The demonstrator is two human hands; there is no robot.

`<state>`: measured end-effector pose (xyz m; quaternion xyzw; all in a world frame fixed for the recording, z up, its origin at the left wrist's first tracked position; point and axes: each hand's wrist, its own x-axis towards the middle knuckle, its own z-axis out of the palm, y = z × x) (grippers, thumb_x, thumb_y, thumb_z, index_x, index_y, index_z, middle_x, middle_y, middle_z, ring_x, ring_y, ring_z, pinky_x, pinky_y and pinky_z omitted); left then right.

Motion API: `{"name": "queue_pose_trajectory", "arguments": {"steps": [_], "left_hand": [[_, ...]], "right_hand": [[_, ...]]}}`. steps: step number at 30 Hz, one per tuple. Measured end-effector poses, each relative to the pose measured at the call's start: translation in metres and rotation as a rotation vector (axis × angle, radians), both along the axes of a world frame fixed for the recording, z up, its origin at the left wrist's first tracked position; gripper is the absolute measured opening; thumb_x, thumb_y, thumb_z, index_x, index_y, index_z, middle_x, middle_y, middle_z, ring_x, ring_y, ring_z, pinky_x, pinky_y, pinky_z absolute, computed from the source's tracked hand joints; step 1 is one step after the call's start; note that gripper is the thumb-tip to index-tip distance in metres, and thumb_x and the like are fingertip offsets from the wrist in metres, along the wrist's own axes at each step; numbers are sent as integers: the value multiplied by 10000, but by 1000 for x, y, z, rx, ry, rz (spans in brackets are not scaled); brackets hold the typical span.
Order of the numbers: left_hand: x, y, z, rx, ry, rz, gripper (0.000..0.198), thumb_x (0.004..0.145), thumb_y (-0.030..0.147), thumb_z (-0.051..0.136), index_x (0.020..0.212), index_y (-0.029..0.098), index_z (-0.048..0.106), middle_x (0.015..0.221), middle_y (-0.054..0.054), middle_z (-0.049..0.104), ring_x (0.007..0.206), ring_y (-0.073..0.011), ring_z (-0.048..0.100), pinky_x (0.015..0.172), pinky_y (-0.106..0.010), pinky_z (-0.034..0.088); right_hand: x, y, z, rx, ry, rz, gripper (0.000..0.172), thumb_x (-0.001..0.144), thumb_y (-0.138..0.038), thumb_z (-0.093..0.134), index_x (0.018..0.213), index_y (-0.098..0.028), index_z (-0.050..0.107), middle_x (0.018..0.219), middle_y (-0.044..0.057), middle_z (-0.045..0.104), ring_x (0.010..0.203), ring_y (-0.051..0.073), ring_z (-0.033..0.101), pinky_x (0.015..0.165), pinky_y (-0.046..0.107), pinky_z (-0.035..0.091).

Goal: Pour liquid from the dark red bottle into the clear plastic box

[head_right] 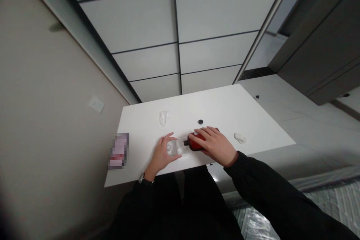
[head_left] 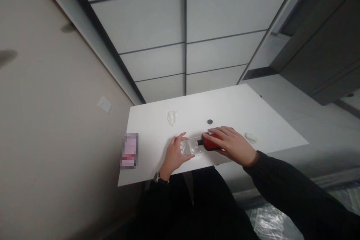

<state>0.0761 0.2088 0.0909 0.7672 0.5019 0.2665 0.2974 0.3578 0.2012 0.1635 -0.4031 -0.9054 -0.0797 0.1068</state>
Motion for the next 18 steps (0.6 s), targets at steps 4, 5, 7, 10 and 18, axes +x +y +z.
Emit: {"name": "queue_pose_trajectory", "arguments": {"steps": [4,5,7,10,18], "left_hand": [[0,0,1,-10,7,0,1028,673,234,970,1515,291,382,1368,-48,673,1241,-310,571,1127,-528,469],[0,0,1,-9,9,1,1028,674,233,970,1515,285,382,1365,-50,675,1238,-309,569,1126,-525,469],[0,0,2,0,8,0,1010,682,231,966,1509,270,389,1368,-56,673,1247,-306,562,1127,-515,469],[0,-1,2,8,4,0,987,693,234,962,1501,259,396,1375,-59,668,1276,-306,555,1129,-507,468],[1,0,0,25,12,-7,1010,690,264,967,1513,277,381,1368,-48,672,1244,-301,564,1122,-501,467]], "right_hand": [[-1,1,0,18,-2,7,753,744,-114,836,1440,-249,581,1372,135,679,1154,322,656,981,488,548],[-1,1,0,20,-8,13,753,746,-122,842,1441,-242,579,1371,136,679,1148,321,658,976,485,552],[-1,1,2,28,-16,15,757,748,-133,853,1444,-233,574,1366,137,681,1149,323,658,979,486,553],[-1,1,4,25,-22,20,754,754,-135,848,1447,-238,568,1362,129,685,1178,327,648,993,496,546],[-2,0,5,5,-34,3,738,760,-133,853,1439,-224,577,1365,135,686,1190,337,645,1013,504,535]]}}
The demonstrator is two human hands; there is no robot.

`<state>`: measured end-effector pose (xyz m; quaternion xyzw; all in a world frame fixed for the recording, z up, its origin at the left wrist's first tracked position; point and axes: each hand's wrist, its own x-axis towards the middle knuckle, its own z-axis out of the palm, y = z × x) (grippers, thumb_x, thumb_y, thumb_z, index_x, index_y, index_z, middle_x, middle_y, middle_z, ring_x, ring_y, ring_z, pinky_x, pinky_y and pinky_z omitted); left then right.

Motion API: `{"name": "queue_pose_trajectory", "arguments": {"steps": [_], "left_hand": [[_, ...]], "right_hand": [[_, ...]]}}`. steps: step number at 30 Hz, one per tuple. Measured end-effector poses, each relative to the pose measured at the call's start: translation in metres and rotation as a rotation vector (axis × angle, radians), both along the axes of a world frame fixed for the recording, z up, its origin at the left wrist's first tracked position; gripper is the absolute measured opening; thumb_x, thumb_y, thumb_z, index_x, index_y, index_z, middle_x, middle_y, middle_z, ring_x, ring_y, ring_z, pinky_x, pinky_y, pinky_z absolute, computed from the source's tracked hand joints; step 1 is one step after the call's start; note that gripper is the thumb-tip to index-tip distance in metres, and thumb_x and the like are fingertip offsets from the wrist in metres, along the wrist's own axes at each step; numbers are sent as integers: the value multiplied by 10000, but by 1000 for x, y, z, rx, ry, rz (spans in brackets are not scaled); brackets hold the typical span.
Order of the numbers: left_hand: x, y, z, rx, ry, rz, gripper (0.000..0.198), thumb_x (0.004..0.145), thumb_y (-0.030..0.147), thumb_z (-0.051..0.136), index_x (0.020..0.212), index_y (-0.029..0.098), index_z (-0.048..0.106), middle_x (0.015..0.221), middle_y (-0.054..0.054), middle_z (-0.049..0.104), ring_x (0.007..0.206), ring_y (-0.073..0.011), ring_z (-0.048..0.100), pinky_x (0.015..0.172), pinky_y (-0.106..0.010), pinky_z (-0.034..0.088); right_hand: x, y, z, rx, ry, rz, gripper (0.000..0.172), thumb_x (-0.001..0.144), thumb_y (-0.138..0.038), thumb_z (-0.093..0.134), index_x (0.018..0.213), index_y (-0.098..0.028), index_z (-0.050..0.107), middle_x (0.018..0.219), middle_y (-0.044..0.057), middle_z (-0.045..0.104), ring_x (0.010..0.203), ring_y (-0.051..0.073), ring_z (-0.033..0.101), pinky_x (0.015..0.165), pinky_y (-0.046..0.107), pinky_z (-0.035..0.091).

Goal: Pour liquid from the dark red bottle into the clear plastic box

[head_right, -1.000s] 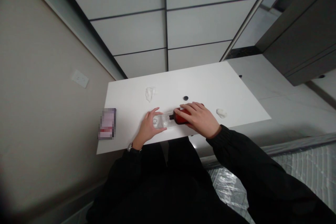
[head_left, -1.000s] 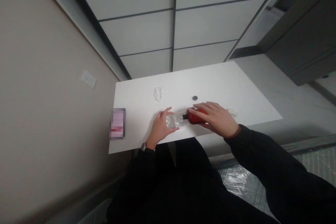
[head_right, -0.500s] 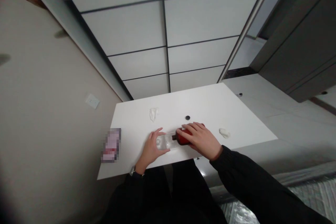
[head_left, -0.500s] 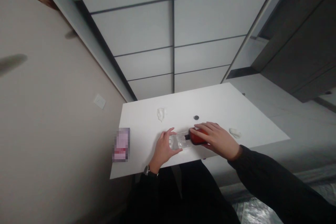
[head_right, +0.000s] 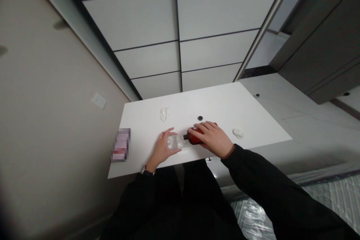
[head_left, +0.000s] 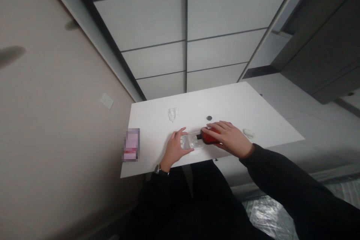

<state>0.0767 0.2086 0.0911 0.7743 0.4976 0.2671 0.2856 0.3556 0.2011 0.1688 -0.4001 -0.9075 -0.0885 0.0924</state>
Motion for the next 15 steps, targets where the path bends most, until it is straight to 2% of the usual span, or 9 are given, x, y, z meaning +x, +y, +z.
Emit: {"name": "queue_pose_trajectory", "arguments": {"steps": [15], "left_hand": [[0,1,-3,20,-3,-11,1017,700,289,963,1524,276,367,1360,-48,679,1223,-304,574,1102,-496,473]], "right_hand": [[-2,0,4,-8,-12,2,706,776,-129,826,1431,-230,581,1368,130,680,1205,326,630,1027,498,512]]}}
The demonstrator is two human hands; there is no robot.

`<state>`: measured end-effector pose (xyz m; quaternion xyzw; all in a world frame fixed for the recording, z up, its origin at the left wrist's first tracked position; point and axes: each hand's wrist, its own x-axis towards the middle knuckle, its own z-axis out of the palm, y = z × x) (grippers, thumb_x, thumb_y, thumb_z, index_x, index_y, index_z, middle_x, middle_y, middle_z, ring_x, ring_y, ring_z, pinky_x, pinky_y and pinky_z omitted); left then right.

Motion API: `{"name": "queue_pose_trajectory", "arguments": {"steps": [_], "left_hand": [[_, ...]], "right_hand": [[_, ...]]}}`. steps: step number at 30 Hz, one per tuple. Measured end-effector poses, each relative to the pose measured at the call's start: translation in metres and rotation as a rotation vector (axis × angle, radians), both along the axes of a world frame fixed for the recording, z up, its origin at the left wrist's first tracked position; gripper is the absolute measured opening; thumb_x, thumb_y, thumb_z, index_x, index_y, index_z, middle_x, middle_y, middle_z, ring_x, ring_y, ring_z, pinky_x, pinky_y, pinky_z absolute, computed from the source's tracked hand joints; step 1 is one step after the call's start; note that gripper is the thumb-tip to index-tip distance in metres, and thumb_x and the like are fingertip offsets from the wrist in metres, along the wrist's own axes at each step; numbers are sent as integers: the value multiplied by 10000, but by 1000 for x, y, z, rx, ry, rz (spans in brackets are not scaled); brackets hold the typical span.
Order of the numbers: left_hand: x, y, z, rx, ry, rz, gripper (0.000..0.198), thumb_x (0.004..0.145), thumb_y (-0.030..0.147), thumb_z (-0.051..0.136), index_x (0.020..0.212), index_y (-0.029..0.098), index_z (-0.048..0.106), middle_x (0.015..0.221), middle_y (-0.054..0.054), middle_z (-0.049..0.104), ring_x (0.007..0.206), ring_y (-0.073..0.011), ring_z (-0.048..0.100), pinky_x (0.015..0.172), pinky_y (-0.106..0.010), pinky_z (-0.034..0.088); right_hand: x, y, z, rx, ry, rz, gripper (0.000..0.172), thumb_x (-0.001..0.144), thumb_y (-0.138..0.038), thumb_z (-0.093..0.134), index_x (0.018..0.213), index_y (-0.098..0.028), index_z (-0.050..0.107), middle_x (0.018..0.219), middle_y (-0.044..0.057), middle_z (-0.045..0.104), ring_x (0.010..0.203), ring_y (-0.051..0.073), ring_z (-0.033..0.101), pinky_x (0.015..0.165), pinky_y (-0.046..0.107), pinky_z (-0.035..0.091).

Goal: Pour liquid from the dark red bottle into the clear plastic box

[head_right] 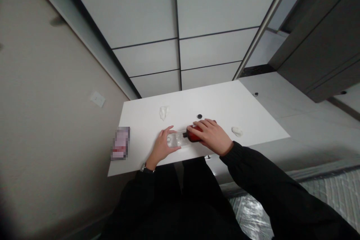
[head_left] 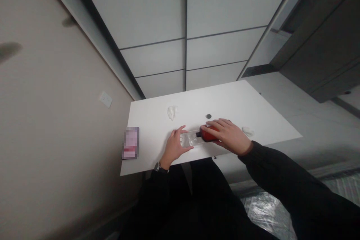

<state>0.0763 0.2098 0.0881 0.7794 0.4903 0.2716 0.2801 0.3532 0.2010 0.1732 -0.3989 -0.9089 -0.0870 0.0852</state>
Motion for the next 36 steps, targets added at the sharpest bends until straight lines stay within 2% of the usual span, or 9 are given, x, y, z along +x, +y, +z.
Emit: {"name": "queue_pose_trajectory", "arguments": {"steps": [16,36], "left_hand": [[0,0,-2,-11,-2,2,1025,697,290,962,1531,285,367,1360,-52,681,1242,-304,564,1109,-495,467],[-1,2,-5,55,0,-10,1024,692,282,972,1519,288,368,1352,-46,685,1223,-301,569,1097,-479,477]], "right_hand": [[-1,-2,8,39,-35,4,688,775,-120,824,1410,-222,579,1345,119,689,1182,327,641,1040,490,512],[-2,-1,17,47,-58,2,628,799,-87,763,1387,-233,600,1327,120,699,1166,314,639,1036,474,469]]}}
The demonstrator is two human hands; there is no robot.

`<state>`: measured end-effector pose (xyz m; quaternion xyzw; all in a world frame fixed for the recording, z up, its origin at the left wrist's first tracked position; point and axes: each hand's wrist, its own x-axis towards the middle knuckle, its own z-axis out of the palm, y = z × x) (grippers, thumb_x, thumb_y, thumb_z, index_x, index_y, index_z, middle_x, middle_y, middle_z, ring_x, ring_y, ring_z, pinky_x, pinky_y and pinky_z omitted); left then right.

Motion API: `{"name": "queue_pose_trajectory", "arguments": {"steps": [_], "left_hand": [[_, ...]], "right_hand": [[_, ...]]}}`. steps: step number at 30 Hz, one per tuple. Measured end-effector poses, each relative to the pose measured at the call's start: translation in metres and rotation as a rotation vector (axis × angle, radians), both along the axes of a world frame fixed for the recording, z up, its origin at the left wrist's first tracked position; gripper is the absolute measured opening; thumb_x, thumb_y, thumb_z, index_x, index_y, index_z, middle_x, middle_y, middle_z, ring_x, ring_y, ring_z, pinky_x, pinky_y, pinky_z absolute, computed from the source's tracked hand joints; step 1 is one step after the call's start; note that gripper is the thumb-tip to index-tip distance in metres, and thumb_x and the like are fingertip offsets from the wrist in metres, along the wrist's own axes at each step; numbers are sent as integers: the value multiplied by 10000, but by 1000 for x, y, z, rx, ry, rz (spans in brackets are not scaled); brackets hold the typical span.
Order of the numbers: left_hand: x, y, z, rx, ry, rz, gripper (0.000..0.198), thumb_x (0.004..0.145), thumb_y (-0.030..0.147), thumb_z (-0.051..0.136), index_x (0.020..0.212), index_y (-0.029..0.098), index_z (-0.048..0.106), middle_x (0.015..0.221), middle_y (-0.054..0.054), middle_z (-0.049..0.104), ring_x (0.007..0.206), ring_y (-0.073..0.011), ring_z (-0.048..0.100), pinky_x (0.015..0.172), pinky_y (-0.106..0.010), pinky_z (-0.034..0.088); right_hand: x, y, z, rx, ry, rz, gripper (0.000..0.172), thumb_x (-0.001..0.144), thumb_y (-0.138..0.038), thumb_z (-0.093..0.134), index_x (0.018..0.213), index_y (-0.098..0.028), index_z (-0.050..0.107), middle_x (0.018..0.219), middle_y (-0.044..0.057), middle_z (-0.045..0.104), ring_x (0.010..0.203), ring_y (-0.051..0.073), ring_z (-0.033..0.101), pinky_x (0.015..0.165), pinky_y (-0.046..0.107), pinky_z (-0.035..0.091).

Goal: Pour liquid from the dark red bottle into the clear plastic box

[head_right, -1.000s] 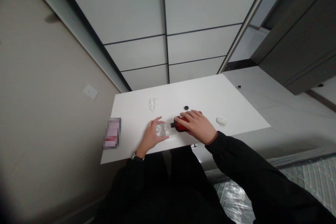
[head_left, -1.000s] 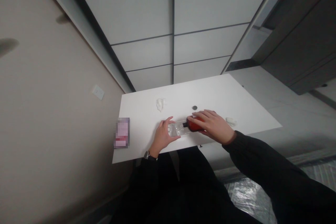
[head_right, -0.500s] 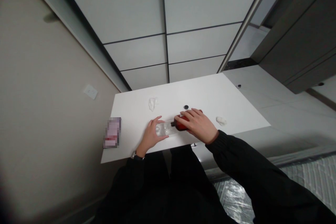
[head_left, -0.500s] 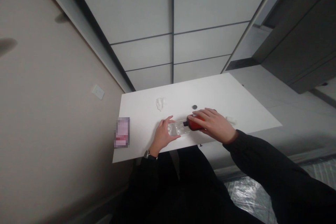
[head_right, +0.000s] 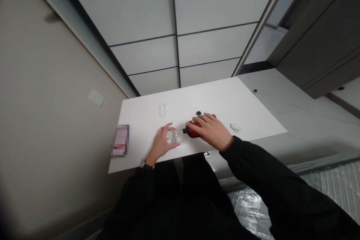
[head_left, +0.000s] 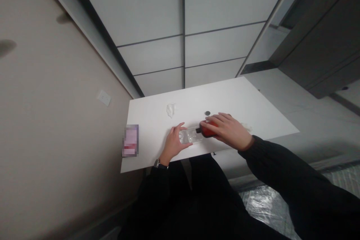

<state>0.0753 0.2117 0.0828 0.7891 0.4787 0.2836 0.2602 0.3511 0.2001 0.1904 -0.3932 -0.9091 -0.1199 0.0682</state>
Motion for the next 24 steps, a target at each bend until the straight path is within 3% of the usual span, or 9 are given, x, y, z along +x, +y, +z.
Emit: {"name": "queue_pose_trajectory", "arguments": {"steps": [24], "left_hand": [[0,1,-3,27,7,-13,1030,700,333,970,1535,288,369,1353,-75,681,1253,-321,578,1100,-504,481]], "right_hand": [[-4,3,12,71,-73,31,553,838,-112,743,1355,-243,596,1271,96,727,1084,294,668,1012,464,492]]}}
